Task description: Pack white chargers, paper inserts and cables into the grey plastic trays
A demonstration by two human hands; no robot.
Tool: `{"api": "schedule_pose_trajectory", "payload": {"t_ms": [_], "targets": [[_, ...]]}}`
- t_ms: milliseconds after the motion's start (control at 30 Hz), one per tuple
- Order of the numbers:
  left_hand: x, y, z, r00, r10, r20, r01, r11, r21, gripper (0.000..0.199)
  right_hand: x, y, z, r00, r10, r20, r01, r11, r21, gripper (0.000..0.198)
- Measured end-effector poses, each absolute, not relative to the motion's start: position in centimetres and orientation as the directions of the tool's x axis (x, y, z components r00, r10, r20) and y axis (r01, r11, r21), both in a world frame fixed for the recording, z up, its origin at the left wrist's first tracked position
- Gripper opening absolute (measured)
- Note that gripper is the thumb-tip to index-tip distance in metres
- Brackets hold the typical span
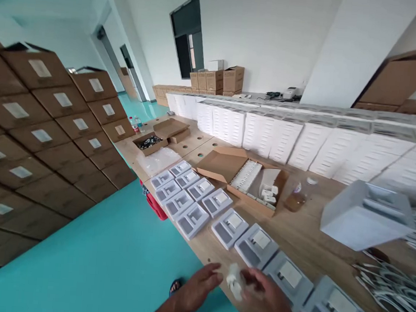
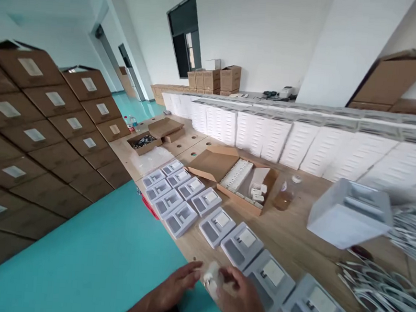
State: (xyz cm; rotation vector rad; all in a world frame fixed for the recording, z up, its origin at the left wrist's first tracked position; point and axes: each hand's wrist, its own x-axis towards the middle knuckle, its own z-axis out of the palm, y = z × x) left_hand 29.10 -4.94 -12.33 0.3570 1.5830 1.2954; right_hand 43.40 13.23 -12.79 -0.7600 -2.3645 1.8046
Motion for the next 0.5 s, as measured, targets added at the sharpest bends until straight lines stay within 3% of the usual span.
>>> {"api": "schedule_pose_trajectory", "payload": {"t_ms": [100,233,367,500], "targets": [[22.1,-12.9,-12.6,-0.580,0.706,-0.405,-0.123,0.416,0.901,0.072,32.6,10.9,-13.6,-0.905,0.416,-0.089,0.270,0.398,-0.877,0.044],[16.1,-18.4,-12.5,-0.520,0.756,-0.399,0.203,0.563,0.801,0.080,21.7,9.1,-15.8,-0.909,0.413,0.046,0.299,0.727,-0.618,0.038],[12.2,-16.9,-13.1,-0.379,0.838,-0.394,0.544,0.546,0.637,0.089,17.0,8.7,-17.3,-0.915,0.401,0.028,0.342,0.812,-0.473,0.037],[9.7,-13.5,-15.2,-0.252,0.877,-0.408,0.699,0.457,0.550,0.099,15.4,8.5,-18.1,-0.912,0.409,-0.003,0.380,0.845,-0.376,0.039]]}}
